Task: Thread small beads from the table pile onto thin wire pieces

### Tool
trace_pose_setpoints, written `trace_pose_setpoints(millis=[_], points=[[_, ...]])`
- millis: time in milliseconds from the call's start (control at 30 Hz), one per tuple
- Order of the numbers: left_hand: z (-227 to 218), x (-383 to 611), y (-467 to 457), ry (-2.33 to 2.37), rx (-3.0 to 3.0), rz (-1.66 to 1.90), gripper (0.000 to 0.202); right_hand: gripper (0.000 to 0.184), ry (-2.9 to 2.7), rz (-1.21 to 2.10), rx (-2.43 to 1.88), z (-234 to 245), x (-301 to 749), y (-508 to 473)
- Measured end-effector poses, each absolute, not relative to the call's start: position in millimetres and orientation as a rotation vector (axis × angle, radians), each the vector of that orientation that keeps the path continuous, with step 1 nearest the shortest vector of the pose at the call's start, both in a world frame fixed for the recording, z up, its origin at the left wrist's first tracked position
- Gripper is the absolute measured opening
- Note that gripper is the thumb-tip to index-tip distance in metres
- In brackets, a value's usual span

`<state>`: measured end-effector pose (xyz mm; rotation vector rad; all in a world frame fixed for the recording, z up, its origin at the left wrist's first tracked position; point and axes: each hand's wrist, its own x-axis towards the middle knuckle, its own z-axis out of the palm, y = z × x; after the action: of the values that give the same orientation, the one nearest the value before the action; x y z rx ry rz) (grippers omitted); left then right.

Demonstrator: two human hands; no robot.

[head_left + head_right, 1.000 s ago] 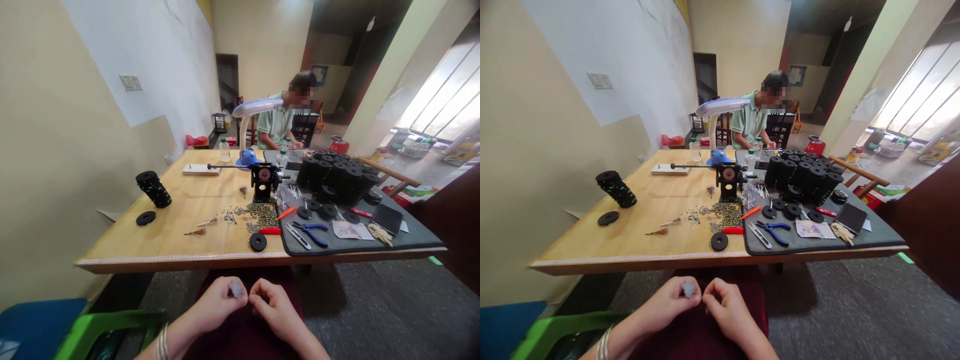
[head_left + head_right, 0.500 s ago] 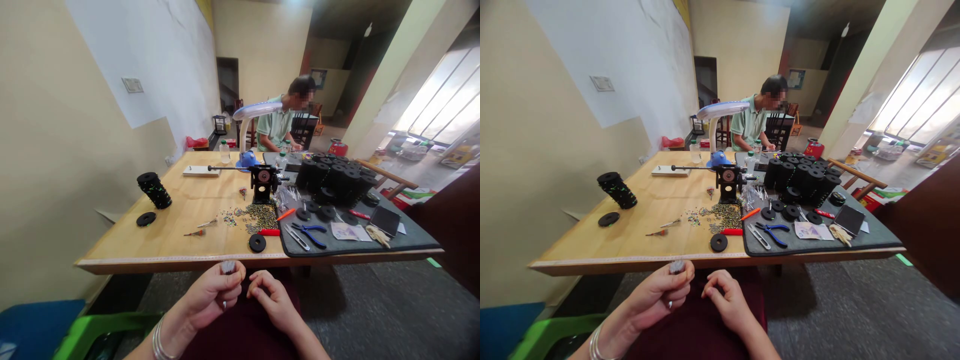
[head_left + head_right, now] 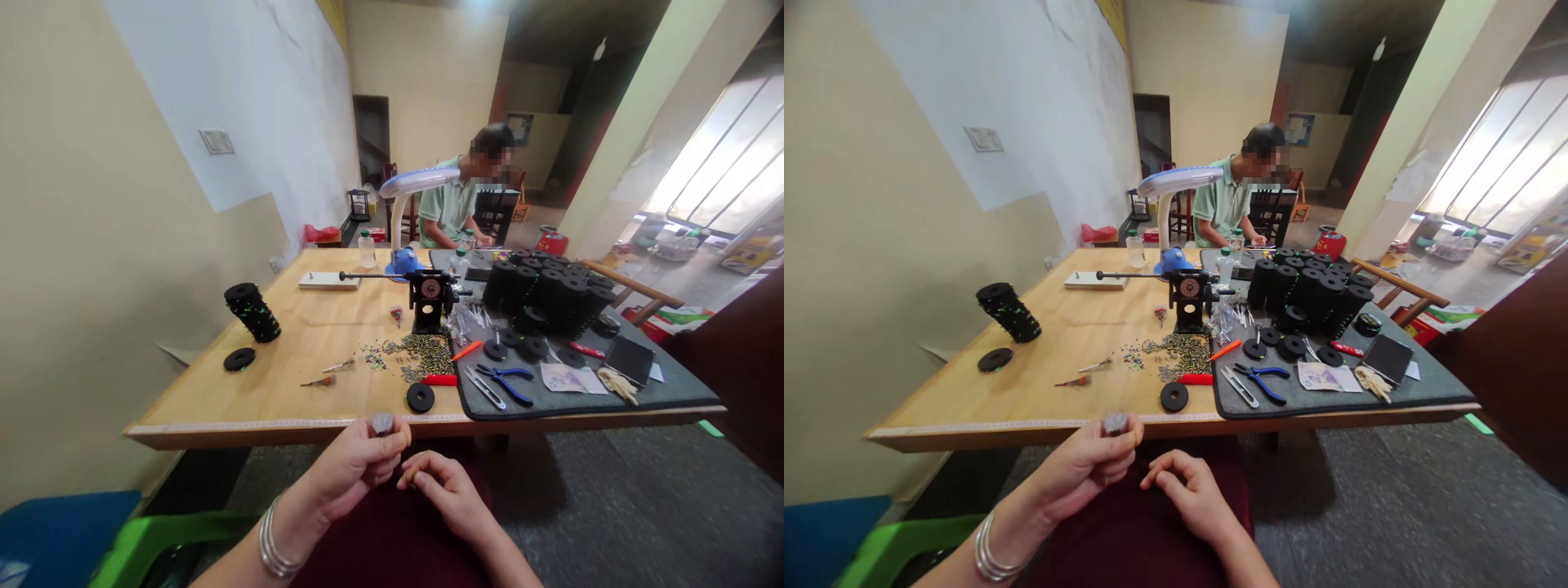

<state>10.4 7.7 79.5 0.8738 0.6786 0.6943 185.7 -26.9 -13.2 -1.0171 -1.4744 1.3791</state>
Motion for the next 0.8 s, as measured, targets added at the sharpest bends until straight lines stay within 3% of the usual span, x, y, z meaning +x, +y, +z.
trace_pose_setpoints(millis=[200,500,667,800], points=[[70.3,17.2,12.9,0.861,1.094,0.774,0.033,0.037,-1.179,1.61,-0.877,-0.7,179.4,-27.5],[45.4,-2.6,38.4,1.212,1.592,0.857,0.022,0.038,-0.963,1.528,-1.062,-8.5,173.3,-31.3],[36.5,-21.9,70.0,1.638,2.03,0.711,0.007,0.04,-0.724,1.56,-0.99,-12.4,174.9,-31.0],[36.6,-24.3,80.1,1.701,2.112,0.722,0.012,0.038,-0.659,1.511,-0.997,-14.7,173.8,-32.3]])
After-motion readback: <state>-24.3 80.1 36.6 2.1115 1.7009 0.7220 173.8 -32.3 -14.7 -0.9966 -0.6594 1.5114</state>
